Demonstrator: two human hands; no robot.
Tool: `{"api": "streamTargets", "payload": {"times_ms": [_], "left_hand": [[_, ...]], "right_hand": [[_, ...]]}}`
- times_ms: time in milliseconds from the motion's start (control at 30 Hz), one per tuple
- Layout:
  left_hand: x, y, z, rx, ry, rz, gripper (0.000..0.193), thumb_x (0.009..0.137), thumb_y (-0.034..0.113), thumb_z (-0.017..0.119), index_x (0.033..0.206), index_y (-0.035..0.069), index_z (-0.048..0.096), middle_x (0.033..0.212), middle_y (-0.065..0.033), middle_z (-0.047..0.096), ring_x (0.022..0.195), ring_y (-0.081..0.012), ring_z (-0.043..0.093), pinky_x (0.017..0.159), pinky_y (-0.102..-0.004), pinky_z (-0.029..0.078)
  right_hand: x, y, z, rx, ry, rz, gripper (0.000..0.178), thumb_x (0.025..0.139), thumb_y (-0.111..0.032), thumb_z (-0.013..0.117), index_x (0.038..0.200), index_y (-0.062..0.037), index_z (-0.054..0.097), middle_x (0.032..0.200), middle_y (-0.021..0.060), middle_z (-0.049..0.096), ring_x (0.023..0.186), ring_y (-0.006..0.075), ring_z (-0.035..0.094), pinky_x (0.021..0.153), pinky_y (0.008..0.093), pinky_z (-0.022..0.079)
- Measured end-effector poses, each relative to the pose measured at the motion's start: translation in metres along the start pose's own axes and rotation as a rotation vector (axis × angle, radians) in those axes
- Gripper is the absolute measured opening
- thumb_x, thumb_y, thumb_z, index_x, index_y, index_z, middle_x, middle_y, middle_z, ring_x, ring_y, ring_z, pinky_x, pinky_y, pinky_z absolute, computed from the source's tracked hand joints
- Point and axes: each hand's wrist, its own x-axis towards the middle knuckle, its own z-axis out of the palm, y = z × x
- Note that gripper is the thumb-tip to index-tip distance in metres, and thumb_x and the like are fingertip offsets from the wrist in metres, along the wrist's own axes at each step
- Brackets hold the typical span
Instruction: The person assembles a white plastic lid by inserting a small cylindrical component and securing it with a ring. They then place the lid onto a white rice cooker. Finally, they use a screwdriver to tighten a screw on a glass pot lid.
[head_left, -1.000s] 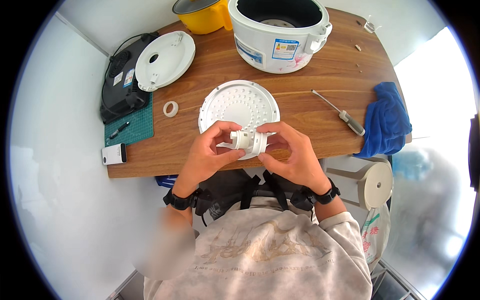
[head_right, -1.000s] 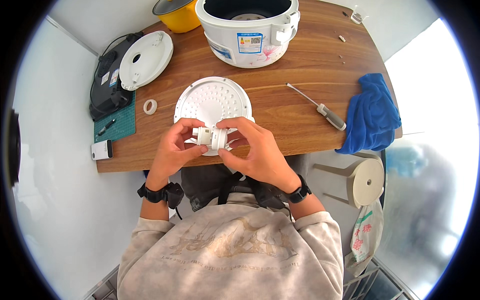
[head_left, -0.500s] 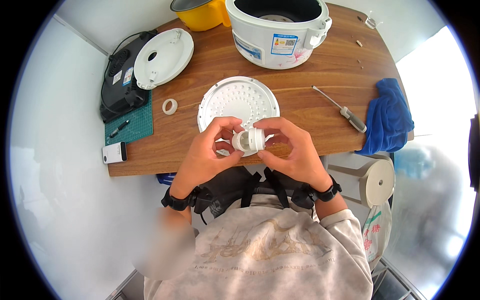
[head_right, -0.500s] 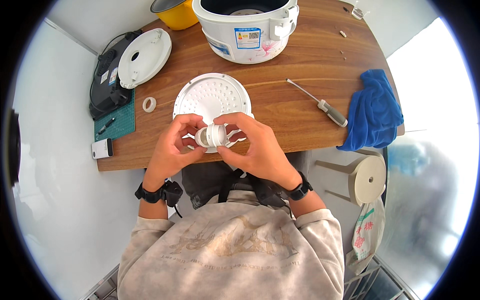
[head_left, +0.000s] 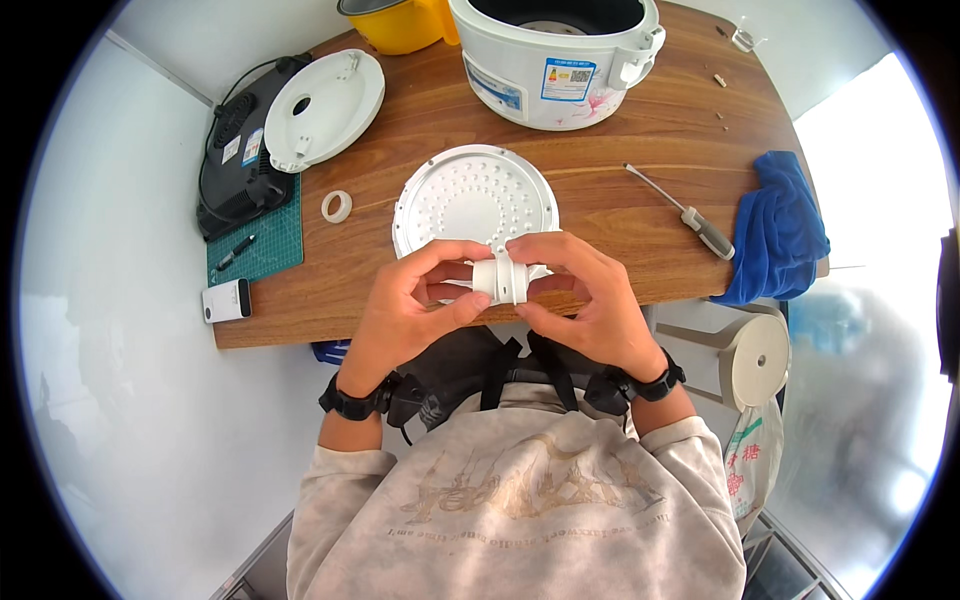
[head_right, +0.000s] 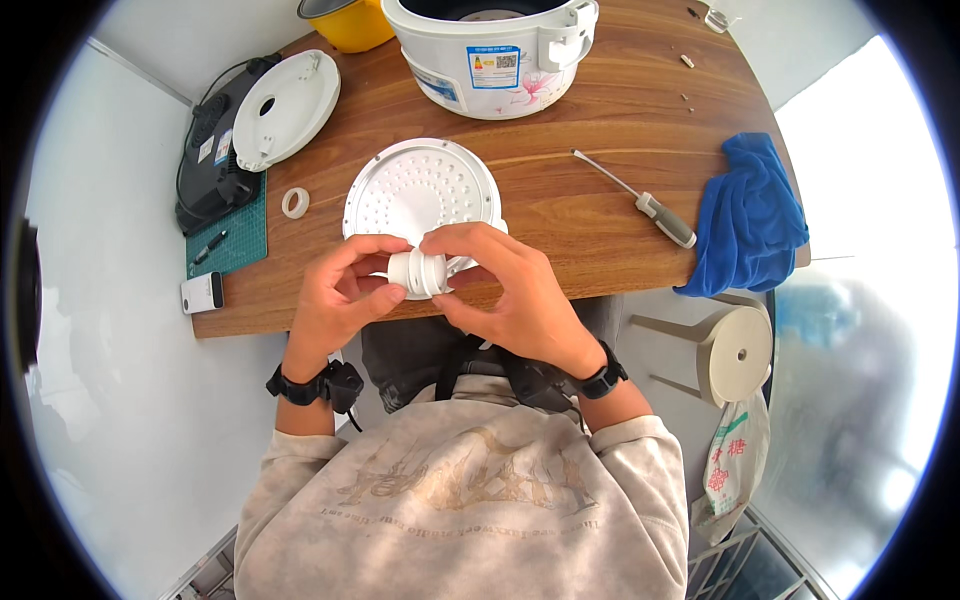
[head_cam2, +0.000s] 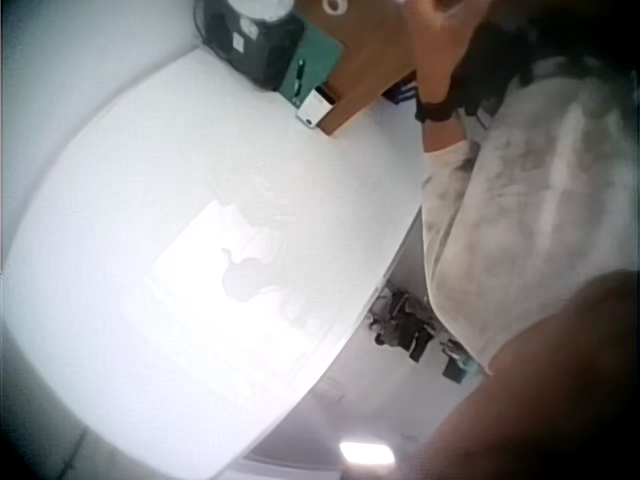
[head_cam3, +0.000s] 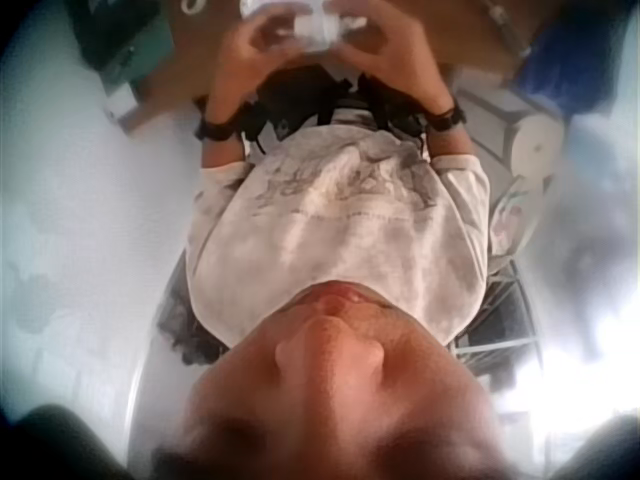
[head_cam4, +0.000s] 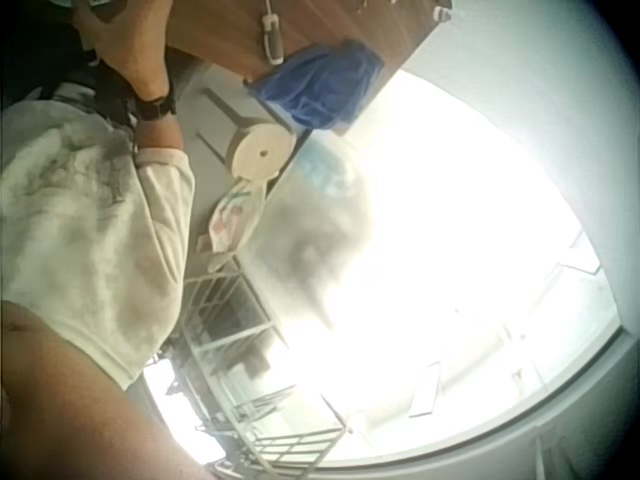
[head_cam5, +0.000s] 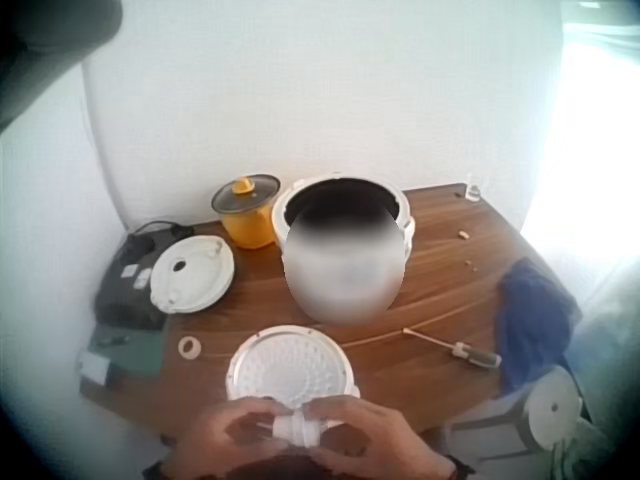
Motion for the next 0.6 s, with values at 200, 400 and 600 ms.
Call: {"api": "streamTargets", "payload": {"times_ms": [200, 400, 600], "left_hand": [[-0.0008, -0.0003, -0.0019, 0.010, 0.022, 0.013, 0.043, 0.087, 0.007, 0.077, 0.125, -0.004, 0.060, 0.122, -0.0145, 0.065, 0.108, -0.0209, 0.066, 0.094, -0.0332, 0.055], [-0.0011, -0.0010, -0.0005, -0.048, 0.033, 0.001, 0.036, 0.090, 0.013, 0.076, 0.121, -0.001, 0.063, 0.113, -0.0121, 0.069, 0.099, -0.0166, 0.069, 0.083, -0.0278, 0.059], [0.0001, 0.0032, 0.0032, -0.071, 0.052, -0.085, 0.030, 0.094, 0.016, 0.072, 0.119, 0.001, 0.065, 0.101, -0.0087, 0.072, 0.094, -0.0129, 0.070, 0.078, -0.0248, 0.058]], "right_hand": [[-0.0014, -0.0008, -0.0015, -0.060, -0.021, -0.043, 0.046, 0.080, 0.008, 0.072, 0.123, -0.0049, 0.063, 0.128, 0.0114, 0.062, 0.112, 0.0235, 0.065, 0.090, 0.0334, 0.061], [-0.0067, 0.0014, -0.0005, 0.152, 0.035, 0.079, 0.043, 0.081, 0.006, 0.073, 0.122, -0.0051, 0.063, 0.126, 0.0101, 0.063, 0.113, 0.0223, 0.065, 0.090, 0.0337, 0.061], [-0.0045, -0.0027, 0.0002, -0.025, 0.024, -0.003, 0.043, 0.081, 0.005, 0.073, 0.121, -0.0051, 0.064, 0.126, 0.0101, 0.064, 0.112, 0.0224, 0.066, 0.089, 0.0330, 0.061]]}}
